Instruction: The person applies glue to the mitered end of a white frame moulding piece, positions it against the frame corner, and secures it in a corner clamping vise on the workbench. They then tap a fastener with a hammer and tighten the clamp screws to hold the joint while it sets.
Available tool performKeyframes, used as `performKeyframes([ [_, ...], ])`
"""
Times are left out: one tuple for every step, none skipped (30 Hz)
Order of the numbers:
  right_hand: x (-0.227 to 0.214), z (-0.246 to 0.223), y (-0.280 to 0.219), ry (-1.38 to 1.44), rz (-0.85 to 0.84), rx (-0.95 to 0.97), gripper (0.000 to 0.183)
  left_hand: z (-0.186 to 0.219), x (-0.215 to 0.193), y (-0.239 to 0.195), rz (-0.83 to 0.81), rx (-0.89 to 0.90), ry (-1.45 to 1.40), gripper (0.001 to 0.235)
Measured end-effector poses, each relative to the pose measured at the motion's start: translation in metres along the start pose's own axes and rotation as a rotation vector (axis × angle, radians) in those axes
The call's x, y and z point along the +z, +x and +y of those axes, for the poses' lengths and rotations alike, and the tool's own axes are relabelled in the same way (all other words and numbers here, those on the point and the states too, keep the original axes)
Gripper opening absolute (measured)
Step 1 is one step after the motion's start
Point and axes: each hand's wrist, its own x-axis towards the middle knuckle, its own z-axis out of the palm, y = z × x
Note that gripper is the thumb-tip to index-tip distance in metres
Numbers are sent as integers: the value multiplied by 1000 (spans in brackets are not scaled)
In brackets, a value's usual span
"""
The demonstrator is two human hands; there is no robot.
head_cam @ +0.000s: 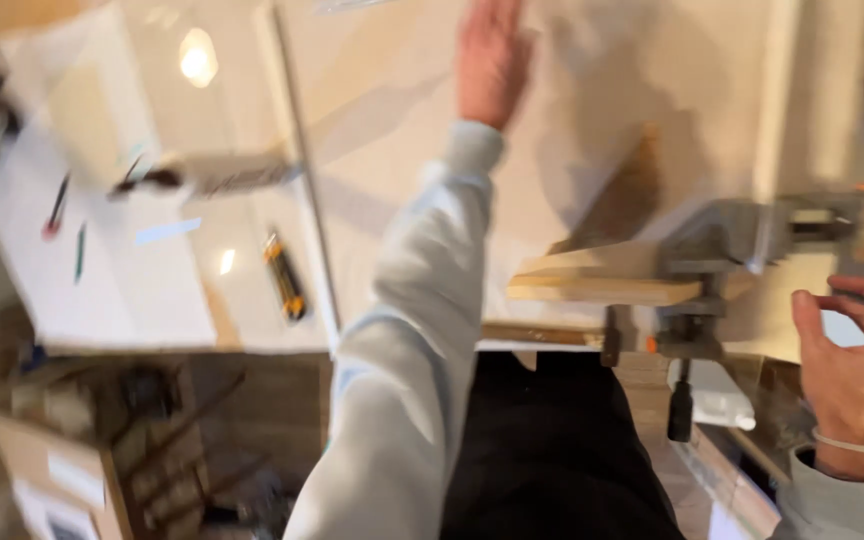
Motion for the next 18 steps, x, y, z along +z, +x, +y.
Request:
performKeyframes([
  [8,13,0,37,-46,-42,52,22,-29,-17,1,-96,-54,53],
  [16,3,6,48,-66,-71,52,26,-63,-46,22,-113,-28,53],
  [24,-7,13,138,-140,-91,45,33,-96,-75,66,-263,-57,46],
  [27,-17,18,215,-205,-104,38,46,-122,-104,111,-408,-105,40],
  [36,-61,29,213,-216,-128,38,30,-151,-124,134,-420,-97,40],
  [44,-105,37,265,-260,-88,50,15,-179,-147,143,-541,21,38],
  [54,-149,42,323,-307,-45,62,1,-206,-173,149,-663,139,36],
  [70,-163,43,315,-323,-71,62,-18,-213,-182,174,-682,143,36],
  [86,-178,44,490,-454,-67,58,-37,-221,-193,185,-718,194,42],
  [104,-191,41,664,-595,-53,54,-55,-231,-207,191,-757,250,48],
  [129,-217,39,655,-621,-72,54,-69,-228,-213,211,-780,259,48],
  [155,-243,34,855,-754,127,47,-85,-226,-220,173,-814,276,53],
  [181,-269,28,1045,-883,340,47,-100,-224,-226,133,-848,291,59],
  [219,-293,17,1035,-896,323,47,-106,-220,-225,154,-857,291,59],
  [256,-316,7,1132,-1082,519,62,-112,-216,-223,88,-913,279,61],
  [294,-339,-6,1218,-1268,732,80,-118,-213,-223,16,-970,268,64],
  [330,-358,-19,1204,-1283,724,80,-123,-211,-231,32,-981,270,64],
  [364,-374,-32,1349,-1345,864,88,-125,-207,-239,22,-1011,206,65],
])
